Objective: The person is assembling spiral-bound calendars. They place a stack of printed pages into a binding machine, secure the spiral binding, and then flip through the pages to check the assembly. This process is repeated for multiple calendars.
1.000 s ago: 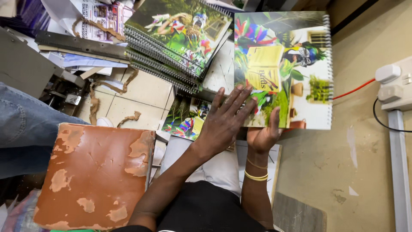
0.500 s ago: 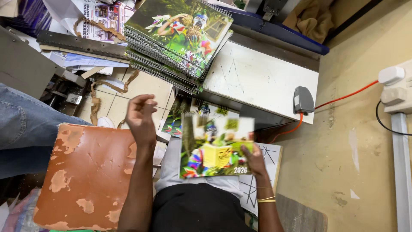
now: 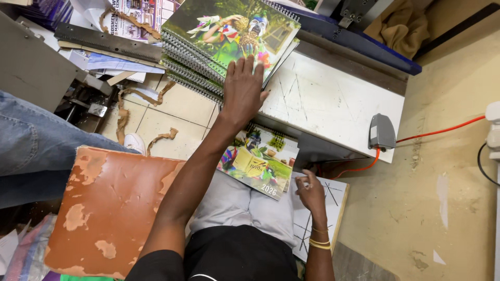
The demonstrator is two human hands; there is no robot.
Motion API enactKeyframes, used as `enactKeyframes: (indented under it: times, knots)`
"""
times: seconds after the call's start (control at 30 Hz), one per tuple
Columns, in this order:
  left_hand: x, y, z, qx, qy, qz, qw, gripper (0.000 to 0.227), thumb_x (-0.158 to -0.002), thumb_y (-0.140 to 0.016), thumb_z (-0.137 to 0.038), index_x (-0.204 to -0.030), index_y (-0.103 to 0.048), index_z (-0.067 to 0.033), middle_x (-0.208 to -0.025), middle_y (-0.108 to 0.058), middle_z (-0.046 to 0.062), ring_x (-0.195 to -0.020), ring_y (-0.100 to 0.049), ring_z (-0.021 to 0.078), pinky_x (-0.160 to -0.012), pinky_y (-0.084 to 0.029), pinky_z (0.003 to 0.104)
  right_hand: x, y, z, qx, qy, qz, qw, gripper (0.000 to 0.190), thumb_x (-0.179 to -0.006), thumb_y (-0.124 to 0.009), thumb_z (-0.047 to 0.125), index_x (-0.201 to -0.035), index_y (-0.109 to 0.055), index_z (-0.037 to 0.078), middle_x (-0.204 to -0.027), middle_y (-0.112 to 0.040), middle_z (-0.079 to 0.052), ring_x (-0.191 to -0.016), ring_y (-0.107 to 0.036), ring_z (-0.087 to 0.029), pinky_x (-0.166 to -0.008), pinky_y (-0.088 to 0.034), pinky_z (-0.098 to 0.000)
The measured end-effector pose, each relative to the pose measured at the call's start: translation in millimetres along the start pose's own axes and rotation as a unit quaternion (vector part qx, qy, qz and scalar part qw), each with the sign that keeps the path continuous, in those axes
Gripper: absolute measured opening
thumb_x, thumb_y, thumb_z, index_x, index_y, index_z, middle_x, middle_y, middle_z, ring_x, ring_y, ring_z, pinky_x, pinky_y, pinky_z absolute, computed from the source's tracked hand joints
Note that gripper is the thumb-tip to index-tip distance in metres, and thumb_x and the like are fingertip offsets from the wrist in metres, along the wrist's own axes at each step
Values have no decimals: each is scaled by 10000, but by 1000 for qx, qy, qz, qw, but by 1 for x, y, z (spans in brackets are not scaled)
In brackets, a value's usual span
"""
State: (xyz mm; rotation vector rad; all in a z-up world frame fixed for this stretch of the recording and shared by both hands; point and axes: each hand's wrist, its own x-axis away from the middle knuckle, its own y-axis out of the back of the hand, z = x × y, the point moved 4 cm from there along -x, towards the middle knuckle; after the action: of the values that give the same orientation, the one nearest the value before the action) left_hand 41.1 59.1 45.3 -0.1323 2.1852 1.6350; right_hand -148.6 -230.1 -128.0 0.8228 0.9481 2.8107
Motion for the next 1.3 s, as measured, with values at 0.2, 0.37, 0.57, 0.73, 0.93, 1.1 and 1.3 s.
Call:
enactKeyframes:
  times: [0.2,0.37,0.57,0.73,0.93,1.1,1.3]
  knots:
    - [6,-49,59,59,-43,36,997,140,-947,-757,-158,-1077,-785,-114,-1110,-745,151,-1104,-708,376,-1039,-504,481,3,41,38,-47,112,-53,991,353,-1007,-661,219,-1320,-665,54,-1112,-768,-185,-892,-760,-312,-754,-612,-416]
    - [-8,5,57,82,-116,44,989,110,-936,-729,-63,-933,-798,-149,-1034,-752,87,-1008,-743,324,-965,-570,489,30,29,165,-85,326,-22,941,264,-992,-675,125,-1237,-721,35,-1015,-788,-169,-831,-763,-284,-716,-624,-400]
    - [-3,1,66,128,-138,43,981,154,-935,-725,-36,-1015,-788,-151,-1065,-769,91,-903,-751,394,-801,-604,561,28,6,269,-43,541,-54,838,147,-998,-696,88,-1115,-785,95,-974,-784,-93,-827,-755,-263,-733,-622,-325]
    - [-5,24,59,122,-115,124,978,195,-995,-630,-28,-1079,-772,-132,-1197,-751,101,-1019,-745,333,-935,-585,490,9,-16,312,72,575,-109,808,144,-1007,-689,91,-1131,-761,107,-901,-671,-70,-885,-667,-272,-753,-577,-373]
    - [-5,18,60,137,-150,104,974,103,-962,-685,-45,-1011,-755,-102,-1175,-745,120,-1013,-745,338,-878,-607,478,-3,-35,322,222,472,-136,842,135,-1021,-659,148,-1090,-765,101,-854,-568,-29,-900,-593,-202,-783,-534,-342]
    - [0,3,64,91,-188,71,975,93,-962,-663,-42,-1032,-700,-91,-1190,-719,122,-1116,-718,345,-942,-587,454,-10,-42,330,314,408,-153,844,104,-1028,-623,163,-1014,-720,129,-869,-570,-26,-910,-575,-191,-833,-535,-355]
    - [7,6,78,78,-219,-19,972,166,-950,-714,-143,-1104,-699,-83,-1205,-709,128,-1155,-699,356,-1042,-529,485,-33,-39,333,354,360,-107,856,95,-1039,-555,177,-1011,-644,161,-891,-524,12,-921,-543,-199,-848,-512,-361]
